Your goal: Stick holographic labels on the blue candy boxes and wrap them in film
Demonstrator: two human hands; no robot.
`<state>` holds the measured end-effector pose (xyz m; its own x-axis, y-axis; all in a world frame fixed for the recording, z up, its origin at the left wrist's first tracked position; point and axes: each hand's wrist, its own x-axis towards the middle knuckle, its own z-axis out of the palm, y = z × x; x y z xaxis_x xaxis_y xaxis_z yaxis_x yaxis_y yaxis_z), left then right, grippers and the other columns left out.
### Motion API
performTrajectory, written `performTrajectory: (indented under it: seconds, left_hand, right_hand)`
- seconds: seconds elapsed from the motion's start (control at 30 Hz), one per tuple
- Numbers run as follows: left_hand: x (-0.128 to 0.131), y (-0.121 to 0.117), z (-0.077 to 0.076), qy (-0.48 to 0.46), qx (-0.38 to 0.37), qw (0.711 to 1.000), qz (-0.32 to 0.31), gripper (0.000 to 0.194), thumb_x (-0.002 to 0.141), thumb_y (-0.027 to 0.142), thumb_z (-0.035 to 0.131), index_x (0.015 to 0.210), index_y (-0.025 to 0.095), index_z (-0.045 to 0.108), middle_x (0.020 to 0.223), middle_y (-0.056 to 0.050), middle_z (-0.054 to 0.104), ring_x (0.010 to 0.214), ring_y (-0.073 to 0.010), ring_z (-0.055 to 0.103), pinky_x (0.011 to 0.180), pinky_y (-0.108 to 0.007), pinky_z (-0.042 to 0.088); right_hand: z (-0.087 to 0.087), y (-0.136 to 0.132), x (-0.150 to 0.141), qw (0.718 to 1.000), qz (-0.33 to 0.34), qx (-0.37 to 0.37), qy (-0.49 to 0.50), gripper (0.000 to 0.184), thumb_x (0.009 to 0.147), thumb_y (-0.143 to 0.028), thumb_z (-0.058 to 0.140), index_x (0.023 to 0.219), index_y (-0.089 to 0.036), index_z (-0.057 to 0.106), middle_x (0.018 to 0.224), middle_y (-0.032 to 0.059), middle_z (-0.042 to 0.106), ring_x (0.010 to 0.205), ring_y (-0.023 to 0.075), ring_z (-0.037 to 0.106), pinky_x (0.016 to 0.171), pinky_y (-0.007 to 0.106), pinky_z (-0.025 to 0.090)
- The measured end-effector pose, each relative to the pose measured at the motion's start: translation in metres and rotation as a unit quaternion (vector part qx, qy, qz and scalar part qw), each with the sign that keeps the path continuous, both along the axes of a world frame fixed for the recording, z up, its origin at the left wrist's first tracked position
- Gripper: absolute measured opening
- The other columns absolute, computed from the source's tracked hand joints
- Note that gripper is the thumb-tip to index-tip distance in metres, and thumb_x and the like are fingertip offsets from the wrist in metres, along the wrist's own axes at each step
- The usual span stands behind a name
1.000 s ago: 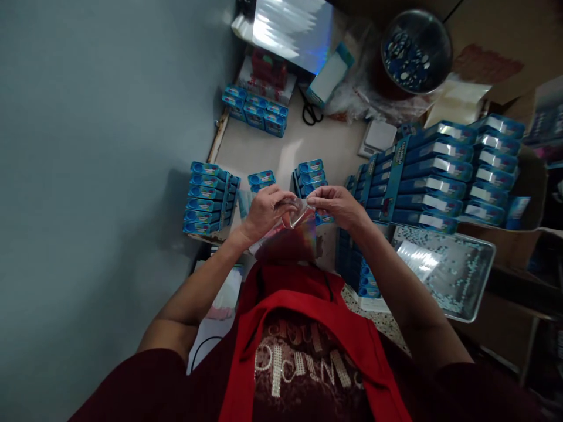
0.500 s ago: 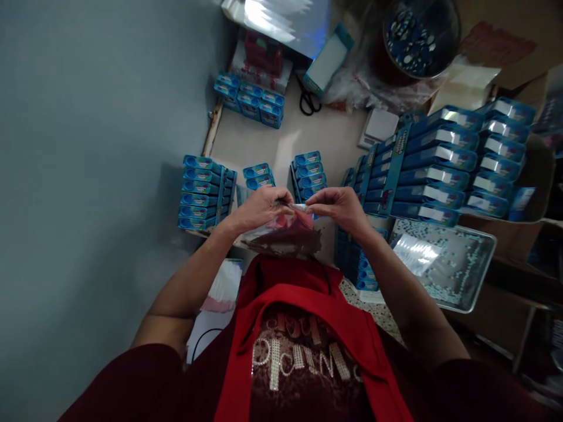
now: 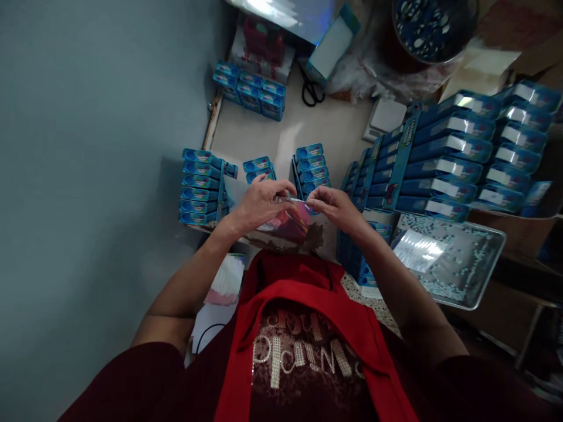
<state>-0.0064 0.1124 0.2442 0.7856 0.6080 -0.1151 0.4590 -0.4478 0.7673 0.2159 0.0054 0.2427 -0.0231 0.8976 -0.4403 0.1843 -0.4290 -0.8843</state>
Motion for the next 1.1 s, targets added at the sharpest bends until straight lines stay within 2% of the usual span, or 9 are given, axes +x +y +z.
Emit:
performTrajectory:
  seconds: [0.13,0.3,0.4,0.5,0.57,0.73,0.83,0.93,1.1]
  left_hand:
    - [-0.002,-0.008,-0.018,-0.017,0.104,0.994,-0.003,0.017,0.098,0.043,0.078,0.097,0.026,0.082,0.091,-0.003,0.077,0.095,-0.0242,0.07,0.114,-0.049,0.044]
    - [0.002,-0.014,-0.033,-0.026,0.128,0.991,0.012,0.032,0.107,0.046,0.065,0.093,0.024,0.084,0.087,-0.007,0.073,0.09,-0.0231,0.068,0.091,-0.038,0.052]
    - [0.009,-0.012,-0.028,0.005,0.115,0.993,-0.003,0.032,0.107,0.043,0.065,0.091,0.023,0.083,0.088,-0.007,0.077,0.091,-0.0237,0.072,0.1,-0.042,0.052]
    - [0.014,-0.007,-0.023,0.029,0.097,0.995,-0.006,0.028,0.107,0.04,0.064,0.096,0.025,0.084,0.092,-0.006,0.082,0.092,-0.0241,0.075,0.116,-0.049,0.047]
    - [0.01,-0.005,-0.024,0.033,0.092,0.995,-0.009,0.025,0.107,0.04,0.064,0.102,0.027,0.084,0.097,-0.005,0.084,0.094,-0.0247,0.077,0.121,-0.053,0.043]
    - [-0.007,-0.003,-0.039,0.055,0.094,0.993,-0.042,0.022,0.105,0.036,0.065,0.104,0.023,0.083,0.101,-0.009,0.084,0.098,-0.0261,0.077,0.121,-0.052,0.047]
    - [-0.007,-0.001,-0.048,0.094,0.085,0.991,-0.052,0.022,0.104,0.033,0.065,0.098,0.024,0.084,0.094,-0.009,0.084,0.093,-0.0263,0.077,0.114,-0.048,0.053]
    - [0.0,0.003,-0.052,0.107,0.063,0.99,-0.061,0.024,0.105,0.034,0.064,0.098,0.027,0.085,0.09,-0.007,0.084,0.089,-0.0255,0.077,0.113,-0.046,0.053]
    - [-0.004,0.005,-0.045,0.1,0.063,0.992,-0.048,0.021,0.104,0.039,0.067,0.104,0.026,0.084,0.098,-0.007,0.084,0.093,-0.0254,0.076,0.101,-0.041,0.054]
  right_hand:
    - [0.004,-0.005,0.003,0.999,0.006,0.025,-0.033,0.031,0.094,-0.05,0.064,0.083,-0.021,0.064,0.08,0.0014,0.066,0.078,0.0174,0.058,0.073,0.03,0.042]
    - [0.011,-0.006,0.0,0.987,0.043,0.071,-0.14,0.021,0.102,-0.038,0.06,0.09,-0.021,0.064,0.092,0.0053,0.07,0.085,0.0202,0.061,0.079,0.033,0.044]
    - [0.014,-0.002,-0.007,0.945,0.081,0.127,-0.29,0.017,0.105,-0.033,0.06,0.105,-0.021,0.072,0.111,0.0109,0.076,0.104,0.0259,0.063,0.095,0.039,0.044]
    - [0.014,0.003,-0.009,0.904,0.132,0.155,-0.377,0.026,0.109,-0.032,0.056,0.103,-0.023,0.079,0.103,0.0092,0.08,0.108,0.0277,0.063,0.109,0.044,0.036]
    - [0.01,0.006,-0.006,0.9,0.127,0.156,-0.386,0.03,0.11,-0.031,0.054,0.097,-0.024,0.081,0.095,0.0073,0.081,0.102,0.0262,0.065,0.11,0.044,0.035]
    - [-0.007,0.009,0.005,0.936,0.106,0.106,-0.318,0.025,0.106,-0.03,0.061,0.096,-0.022,0.083,0.094,0.0066,0.082,0.092,0.0239,0.07,0.09,0.037,0.042]
    - [-0.01,0.01,-0.002,0.916,0.119,0.108,-0.366,0.025,0.106,-0.029,0.061,0.099,-0.023,0.084,0.1,0.0078,0.083,0.104,0.0271,0.069,0.108,0.045,0.04]
    - [-0.006,0.013,-0.012,0.888,0.156,0.15,-0.407,0.027,0.109,-0.029,0.058,0.104,-0.027,0.084,0.105,0.0058,0.082,0.116,0.0283,0.065,0.127,0.055,0.023]
    - [-0.009,0.019,-0.009,0.882,0.157,0.138,-0.422,0.03,0.11,-0.026,0.052,0.102,-0.027,0.081,0.101,0.0041,0.082,0.109,0.0272,0.065,0.129,0.058,0.022]
